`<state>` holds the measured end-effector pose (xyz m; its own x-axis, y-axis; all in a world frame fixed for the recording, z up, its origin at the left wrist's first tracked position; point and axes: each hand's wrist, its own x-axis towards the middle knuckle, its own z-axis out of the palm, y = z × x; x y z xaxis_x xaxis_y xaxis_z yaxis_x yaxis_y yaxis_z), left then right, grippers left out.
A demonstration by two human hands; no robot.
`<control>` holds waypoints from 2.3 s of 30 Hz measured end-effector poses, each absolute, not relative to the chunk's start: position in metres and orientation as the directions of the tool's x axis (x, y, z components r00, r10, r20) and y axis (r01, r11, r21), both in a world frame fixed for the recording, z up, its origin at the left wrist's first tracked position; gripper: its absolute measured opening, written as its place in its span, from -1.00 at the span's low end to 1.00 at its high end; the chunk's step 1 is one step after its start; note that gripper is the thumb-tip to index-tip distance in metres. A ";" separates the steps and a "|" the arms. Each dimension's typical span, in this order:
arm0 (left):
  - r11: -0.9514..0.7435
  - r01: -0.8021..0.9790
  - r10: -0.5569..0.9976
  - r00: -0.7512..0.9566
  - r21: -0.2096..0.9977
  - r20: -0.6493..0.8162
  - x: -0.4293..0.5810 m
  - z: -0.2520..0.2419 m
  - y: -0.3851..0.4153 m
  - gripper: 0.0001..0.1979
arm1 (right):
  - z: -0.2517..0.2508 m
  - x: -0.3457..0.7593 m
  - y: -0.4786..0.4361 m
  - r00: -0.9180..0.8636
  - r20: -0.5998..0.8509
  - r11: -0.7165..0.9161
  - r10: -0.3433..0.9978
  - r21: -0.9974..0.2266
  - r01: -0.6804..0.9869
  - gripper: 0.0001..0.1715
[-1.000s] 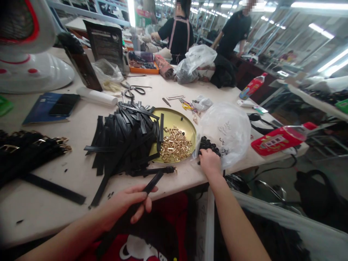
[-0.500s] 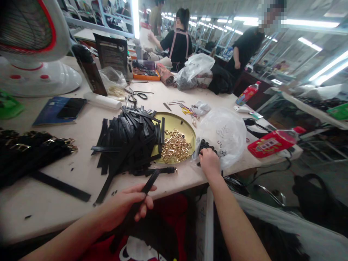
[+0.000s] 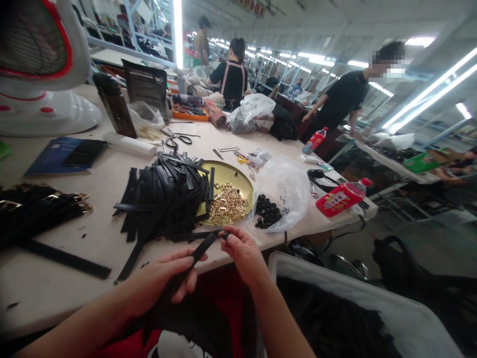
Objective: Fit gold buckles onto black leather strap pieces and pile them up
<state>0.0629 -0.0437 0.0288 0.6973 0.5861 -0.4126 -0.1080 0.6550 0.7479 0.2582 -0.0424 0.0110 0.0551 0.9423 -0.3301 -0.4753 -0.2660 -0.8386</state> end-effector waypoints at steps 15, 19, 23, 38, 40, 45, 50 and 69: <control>0.751 -0.161 0.537 0.713 0.641 -0.450 0.071 0.018 -0.041 -0.69 | -0.011 0.240 -0.061 0.104 -0.430 -0.288 0.897 -0.746 -0.601 -0.74; 0.758 -0.142 0.522 0.717 0.637 -0.462 0.072 0.015 -0.038 -0.68 | -0.015 0.243 -0.060 0.110 -0.446 -0.280 0.888 -0.716 -0.640 -0.78; 0.764 -0.134 0.518 0.710 0.631 -0.477 0.072 0.012 -0.035 -0.70 | -0.020 0.244 -0.059 0.086 -0.461 -0.295 0.883 -0.689 -0.662 -0.78; 0.541 0.106 0.592 0.657 0.834 -0.467 0.068 0.012 -0.029 -0.66 | -0.023 0.234 -0.059 0.021 -0.512 -0.356 0.859 -0.625 -0.695 -0.80; 0.492 0.153 0.609 0.643 0.857 -0.465 0.068 0.015 -0.029 -0.62 | -0.024 0.234 -0.060 0.021 -0.500 -0.344 0.866 -0.624 -0.701 -0.81; 0.257 0.309 0.752 0.531 0.916 -0.390 0.068 0.017 -0.028 -0.66 | -0.024 0.235 -0.064 0.044 -0.461 -0.295 0.886 -0.634 -0.715 -0.83; -0.126 0.585 0.851 0.479 0.801 -0.216 0.069 0.003 -0.031 -0.62 | -0.027 0.233 -0.066 0.101 -0.465 -0.278 0.879 -0.674 -0.685 -0.79; -0.106 0.559 0.817 0.521 0.822 -0.248 0.072 -0.015 -0.027 -0.75 | -0.036 0.229 -0.067 0.155 -0.547 -0.329 0.823 -0.680 -0.655 -0.74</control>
